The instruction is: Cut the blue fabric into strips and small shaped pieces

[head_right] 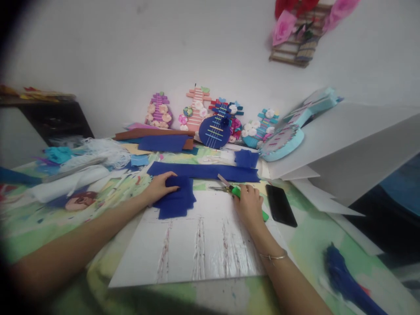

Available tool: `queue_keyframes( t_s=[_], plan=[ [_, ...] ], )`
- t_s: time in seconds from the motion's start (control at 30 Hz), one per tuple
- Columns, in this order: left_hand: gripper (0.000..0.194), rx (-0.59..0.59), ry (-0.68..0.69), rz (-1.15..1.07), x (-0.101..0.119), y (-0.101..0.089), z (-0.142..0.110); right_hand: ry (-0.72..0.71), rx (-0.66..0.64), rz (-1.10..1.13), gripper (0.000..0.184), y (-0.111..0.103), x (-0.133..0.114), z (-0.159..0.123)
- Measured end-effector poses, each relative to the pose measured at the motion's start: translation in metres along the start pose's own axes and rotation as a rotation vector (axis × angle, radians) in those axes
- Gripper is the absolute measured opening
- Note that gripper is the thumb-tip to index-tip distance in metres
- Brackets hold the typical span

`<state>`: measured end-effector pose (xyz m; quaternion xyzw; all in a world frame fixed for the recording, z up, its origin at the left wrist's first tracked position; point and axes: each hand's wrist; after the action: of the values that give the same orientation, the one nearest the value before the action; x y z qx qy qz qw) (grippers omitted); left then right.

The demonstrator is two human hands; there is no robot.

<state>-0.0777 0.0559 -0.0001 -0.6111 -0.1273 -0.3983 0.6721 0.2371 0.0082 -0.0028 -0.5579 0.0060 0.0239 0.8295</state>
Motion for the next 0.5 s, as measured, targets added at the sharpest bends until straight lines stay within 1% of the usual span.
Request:
queue_keyframes(
  t_s=[0.07, 0.13, 0.17, 0.2, 0.23, 0.27, 0.3, 0.33, 0.4, 0.43, 0.47, 0.5],
  plan=[
    [0.04, 0.038, 0.033, 0.1, -0.001, 0.001, 0.0, -0.056, 0.028, 0.045, 0.032, 0.001, -0.001, -0.001],
    [0.048, 0.083, 0.107, 0.198, 0.001, 0.002, -0.001, -0.143, 0.033, 0.112, 0.03, 0.001, -0.004, -0.001],
    [0.049, 0.114, 0.153, 0.243, 0.004, 0.001, -0.002, -0.191, 0.028, 0.15, 0.03, 0.001, -0.006, -0.002],
    [0.047, 0.145, 0.195, 0.279, 0.007, 0.0, -0.003, -0.237, 0.021, 0.186, 0.03, 0.001, -0.008, -0.003],
    [0.041, 0.157, 0.231, 0.296, 0.012, -0.002, -0.005, -0.277, 0.016, 0.217, 0.03, 0.0, -0.011, -0.004],
    [0.033, 0.141, 0.261, 0.292, 0.017, -0.005, -0.008, -0.312, 0.014, 0.242, 0.03, -0.001, -0.013, -0.005],
    [0.026, 0.072, 0.294, 0.273, 0.021, -0.008, -0.011, -0.339, 0.014, 0.259, 0.03, -0.001, -0.015, -0.005],
    [0.022, -0.047, 0.337, 0.246, 0.026, -0.011, -0.014, -0.362, 0.016, 0.273, 0.03, -0.002, -0.016, -0.006],
    [0.026, -0.292, 0.41, 0.194, 0.033, -0.016, -0.02, -0.385, 0.025, 0.296, 0.029, -0.002, -0.017, -0.006],
    [0.028, -0.379, 0.436, 0.18, 0.036, -0.017, -0.024, -0.39, 0.028, 0.307, 0.029, -0.002, -0.016, -0.006],
    [0.03, -0.435, 0.454, 0.177, 0.038, -0.019, -0.026, -0.39, 0.03, 0.319, 0.029, -0.002, -0.016, -0.006],
    [0.03, -0.464, 0.466, 0.183, 0.039, -0.02, -0.029, -0.386, 0.033, 0.329, 0.029, -0.001, -0.015, -0.006]
  ],
)
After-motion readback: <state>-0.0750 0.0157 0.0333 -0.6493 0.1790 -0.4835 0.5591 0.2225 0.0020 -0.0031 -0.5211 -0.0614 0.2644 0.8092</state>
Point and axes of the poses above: each hand's wrist, its own z-axis towards the middle knuckle, its own y-axis out of the palm, x = y × z, and after that the axes turned 8 degrees about -x, right-handed
